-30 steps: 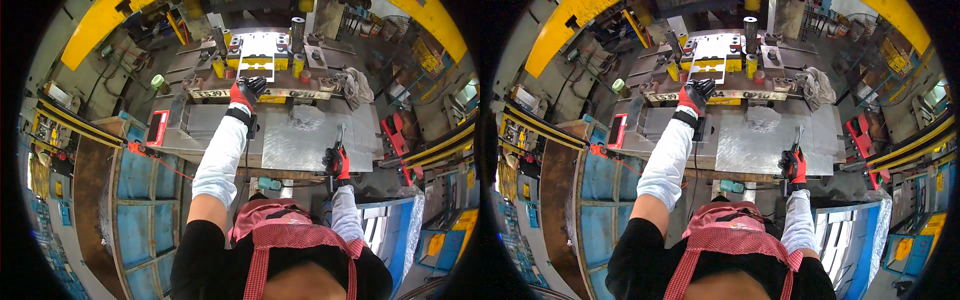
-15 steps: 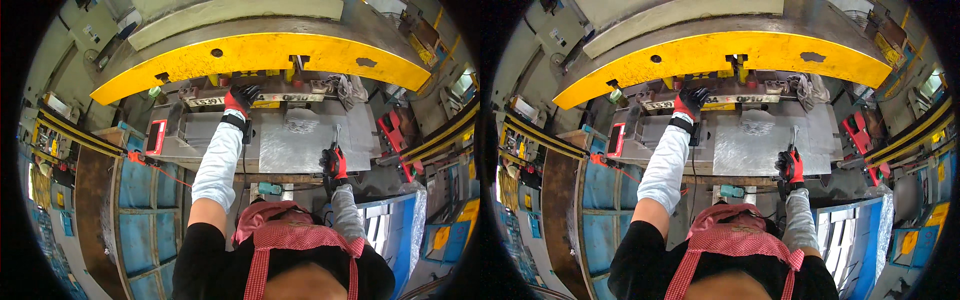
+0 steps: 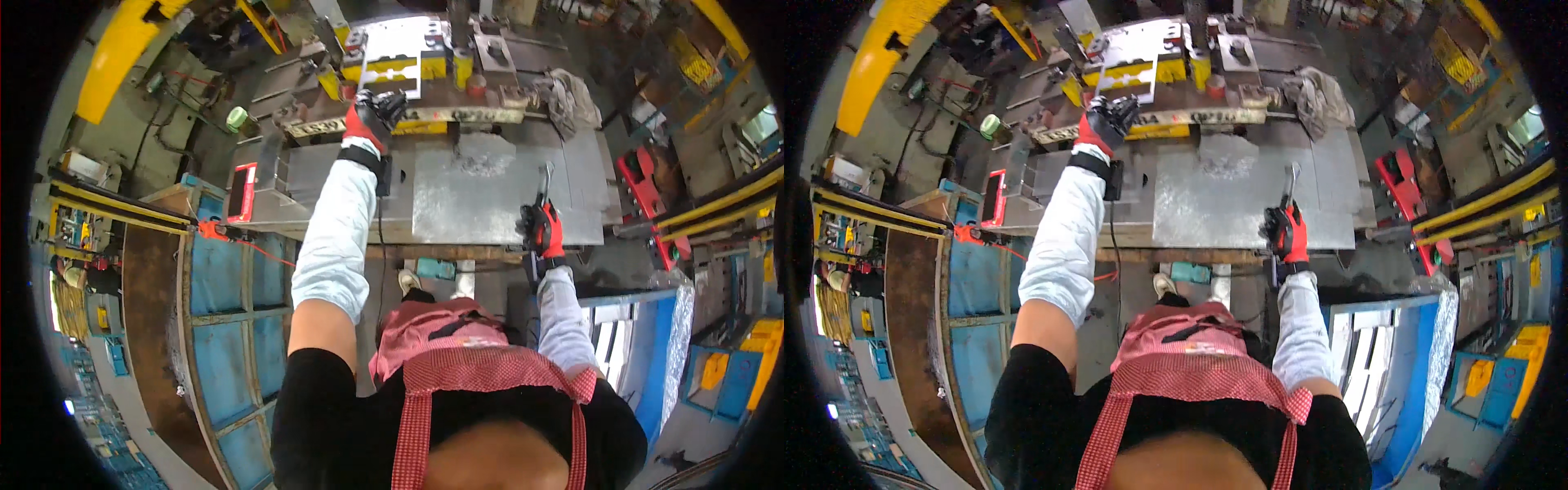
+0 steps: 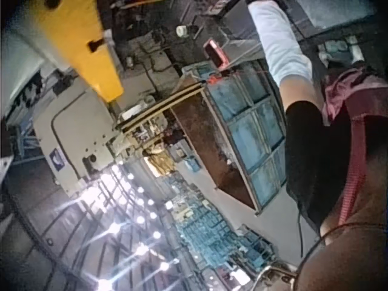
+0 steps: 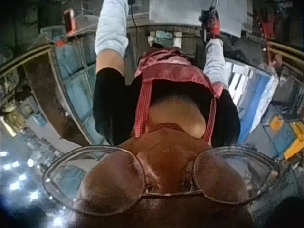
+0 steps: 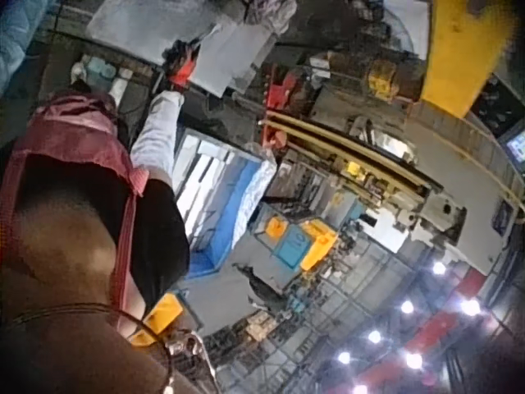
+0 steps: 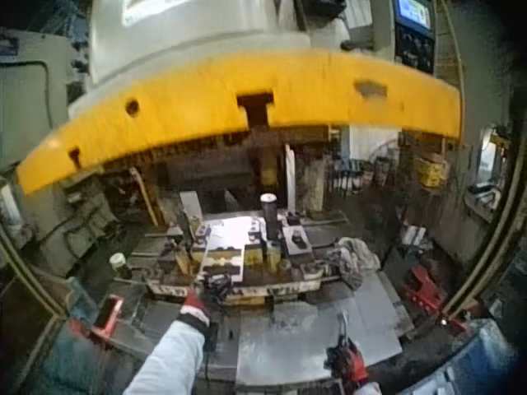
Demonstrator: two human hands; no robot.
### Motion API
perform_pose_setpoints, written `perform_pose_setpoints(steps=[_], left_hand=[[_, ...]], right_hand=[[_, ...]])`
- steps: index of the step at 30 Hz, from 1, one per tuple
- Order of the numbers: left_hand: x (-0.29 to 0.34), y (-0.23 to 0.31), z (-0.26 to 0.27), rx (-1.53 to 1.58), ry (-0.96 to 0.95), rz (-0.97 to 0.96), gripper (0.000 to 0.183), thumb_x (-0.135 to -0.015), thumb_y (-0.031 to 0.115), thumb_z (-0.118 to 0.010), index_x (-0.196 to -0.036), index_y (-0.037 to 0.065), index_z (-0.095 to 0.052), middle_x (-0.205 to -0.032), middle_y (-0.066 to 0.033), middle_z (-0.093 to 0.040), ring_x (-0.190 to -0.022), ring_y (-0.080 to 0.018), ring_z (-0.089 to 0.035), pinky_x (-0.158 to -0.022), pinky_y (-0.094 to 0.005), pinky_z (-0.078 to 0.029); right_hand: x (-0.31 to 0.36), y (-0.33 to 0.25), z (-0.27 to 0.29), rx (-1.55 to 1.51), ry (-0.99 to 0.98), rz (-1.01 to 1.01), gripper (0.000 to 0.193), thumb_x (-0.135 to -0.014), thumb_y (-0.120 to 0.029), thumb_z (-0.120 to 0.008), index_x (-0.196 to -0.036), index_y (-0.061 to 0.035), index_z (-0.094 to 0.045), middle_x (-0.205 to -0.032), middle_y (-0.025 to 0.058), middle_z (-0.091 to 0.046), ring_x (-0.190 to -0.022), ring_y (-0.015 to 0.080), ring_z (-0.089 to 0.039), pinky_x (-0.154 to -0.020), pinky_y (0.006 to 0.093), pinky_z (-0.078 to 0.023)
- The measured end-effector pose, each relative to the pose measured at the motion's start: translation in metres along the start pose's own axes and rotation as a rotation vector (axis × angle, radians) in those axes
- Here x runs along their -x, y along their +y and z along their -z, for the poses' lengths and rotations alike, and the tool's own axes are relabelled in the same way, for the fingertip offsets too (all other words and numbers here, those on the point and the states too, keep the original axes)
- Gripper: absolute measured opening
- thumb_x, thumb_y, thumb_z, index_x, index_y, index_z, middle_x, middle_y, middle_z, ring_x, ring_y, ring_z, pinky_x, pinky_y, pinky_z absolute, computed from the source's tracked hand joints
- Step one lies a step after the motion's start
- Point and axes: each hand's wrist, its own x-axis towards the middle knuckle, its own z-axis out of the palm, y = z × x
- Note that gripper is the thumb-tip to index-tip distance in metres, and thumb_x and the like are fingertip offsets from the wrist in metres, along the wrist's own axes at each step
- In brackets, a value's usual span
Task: Operating a metal stamping press to process sheet metal parts and removing finished pieces.
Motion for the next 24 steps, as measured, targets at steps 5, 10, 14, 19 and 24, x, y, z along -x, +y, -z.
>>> perform_pose_setpoints(steps=[5, 10, 14, 19, 24], left_hand=[[-0.002, 0.006, 0.009, -0.105, 0.029, 0.078, 0.051, -0.088, 0.039, -0.033, -0.104, -0.007, -0.050, -0.099, -0.0224, -0.058, -0.093, -0.0351, -0.056, -0.084, -0.0447, -0.045], [-0.010, 0.009, 0.023, -0.117, -0.120, 0.182, 0.048, -0.087, 0.042, -0.039, -0.108, 0.002, -0.054, -0.096, -0.0151, -0.061, -0.088, -0.0305, -0.058, -0.083, -0.0420, -0.046], [-0.003, 0.009, 0.022, -0.108, -0.159, 0.154, 0.039, -0.088, 0.036, -0.041, -0.104, 0.004, -0.055, -0.094, -0.0130, -0.061, -0.086, -0.0279, -0.059, -0.080, -0.0413, -0.046], [-0.001, 0.006, 0.025, 0.077, -0.147, -0.077, 0.030, -0.087, 0.028, -0.046, -0.106, 0.006, -0.050, -0.099, -0.0141, -0.058, -0.088, -0.0306, -0.059, -0.077, -0.0422, -0.050], [-0.002, 0.004, 0.009, 0.038, -0.129, -0.081, 0.030, -0.089, 0.024, -0.043, -0.112, 0.008, -0.051, -0.094, -0.0125, -0.061, -0.078, -0.0274, -0.062, -0.069, -0.0361, -0.054]], right_hand=[[0.008, -0.007, -0.020, 0.039, 0.088, -0.041, 0.012, -0.084, -0.019, -0.052, -0.088, -0.0093, -0.047, -0.065, 0.0047, -0.051, -0.050, 0.0173, -0.050, -0.047, 0.0339, -0.044], [0.000, -0.014, -0.022, 0.328, -0.077, 0.103, 0.022, -0.087, -0.020, -0.047, -0.106, -0.0094, -0.047, -0.076, 0.0064, -0.057, -0.051, 0.0136, -0.049, -0.045, 0.0279, -0.042], [0.004, -0.059, -0.136, 0.322, -0.145, 0.293, 0.036, -0.087, -0.017, -0.048, -0.123, -0.0086, -0.043, -0.076, 0.0016, -0.055, -0.050, 0.0065, -0.043, -0.046, 0.0217, -0.039], [-0.067, -0.103, -0.274, 0.557, -0.512, 0.419, 0.038, -0.079, -0.011, -0.059, -0.115, -0.0029, -0.048, -0.081, -0.0038, -0.049, -0.062, 0.0026, -0.042, -0.054, 0.0188, -0.038], [-0.174, -0.102, -0.338, 0.615, -0.675, 0.392, 0.012, -0.081, -0.026, -0.058, -0.081, -0.0144, -0.058, -0.057, -0.0067, -0.047, -0.044, 0.0025, -0.039, -0.039, 0.0183, -0.029]])
